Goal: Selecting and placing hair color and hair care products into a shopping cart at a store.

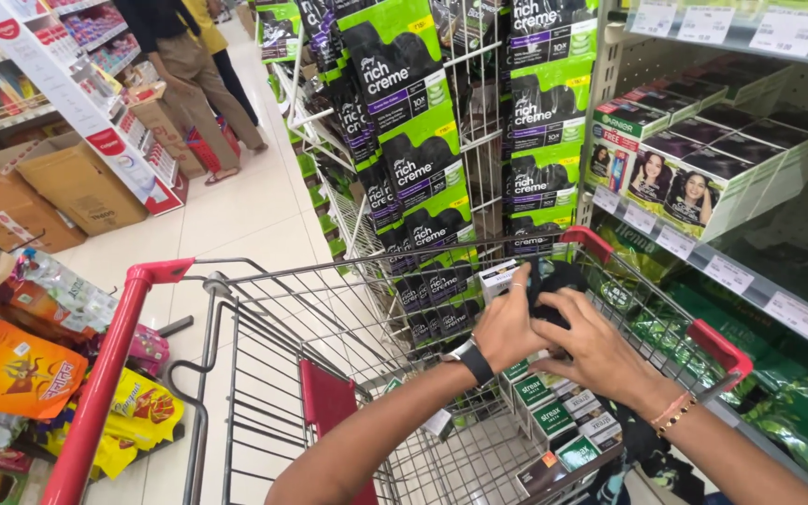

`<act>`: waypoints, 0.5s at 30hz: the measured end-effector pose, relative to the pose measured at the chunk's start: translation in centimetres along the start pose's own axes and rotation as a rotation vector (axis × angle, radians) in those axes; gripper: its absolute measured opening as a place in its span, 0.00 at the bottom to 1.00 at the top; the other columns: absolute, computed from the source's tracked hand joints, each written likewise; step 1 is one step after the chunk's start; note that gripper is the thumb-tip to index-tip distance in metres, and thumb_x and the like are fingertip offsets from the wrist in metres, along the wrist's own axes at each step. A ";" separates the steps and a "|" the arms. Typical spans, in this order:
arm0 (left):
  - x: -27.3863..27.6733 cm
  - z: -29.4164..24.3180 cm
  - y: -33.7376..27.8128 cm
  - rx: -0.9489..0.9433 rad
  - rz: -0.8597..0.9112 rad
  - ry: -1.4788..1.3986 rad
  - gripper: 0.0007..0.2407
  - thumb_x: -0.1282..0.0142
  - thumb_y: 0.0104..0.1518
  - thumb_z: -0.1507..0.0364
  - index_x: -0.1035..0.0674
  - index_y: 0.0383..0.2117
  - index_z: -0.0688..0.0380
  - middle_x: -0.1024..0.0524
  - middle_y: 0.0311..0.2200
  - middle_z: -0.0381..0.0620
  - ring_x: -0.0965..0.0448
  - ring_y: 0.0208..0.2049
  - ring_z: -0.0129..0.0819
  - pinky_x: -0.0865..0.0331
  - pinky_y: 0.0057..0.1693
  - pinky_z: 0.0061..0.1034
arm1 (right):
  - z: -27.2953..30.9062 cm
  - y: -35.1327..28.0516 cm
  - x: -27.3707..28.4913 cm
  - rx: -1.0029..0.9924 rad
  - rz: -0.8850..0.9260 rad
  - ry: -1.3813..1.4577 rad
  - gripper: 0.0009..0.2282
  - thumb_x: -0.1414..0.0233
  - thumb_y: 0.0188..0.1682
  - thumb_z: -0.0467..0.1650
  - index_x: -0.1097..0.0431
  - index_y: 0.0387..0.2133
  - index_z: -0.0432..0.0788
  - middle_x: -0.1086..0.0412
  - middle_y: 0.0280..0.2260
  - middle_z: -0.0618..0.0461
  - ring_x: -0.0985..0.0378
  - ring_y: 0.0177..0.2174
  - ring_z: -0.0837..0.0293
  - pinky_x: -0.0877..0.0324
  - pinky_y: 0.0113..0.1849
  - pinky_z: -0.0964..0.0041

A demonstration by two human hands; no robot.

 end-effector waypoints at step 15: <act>-4.3 3.7 0.3 0.023 -0.082 -0.339 0.38 0.30 0.44 0.66 0.38 0.63 0.65 0.20 0.47 0.62 0.16 0.47 0.47 0.24 0.54 0.35 | -0.1 -0.2 1.5 -0.148 -0.339 -0.055 0.25 0.35 0.25 0.26 0.26 0.43 0.43 0.32 0.49 0.46 0.32 0.55 0.42 0.34 0.55 0.49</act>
Point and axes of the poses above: each hand's wrist, its own y-axis towards the middle knuckle, its own x-axis out of the back of the hand, z = x × y, the point moved 2 cm from there along y, towards the middle knuckle
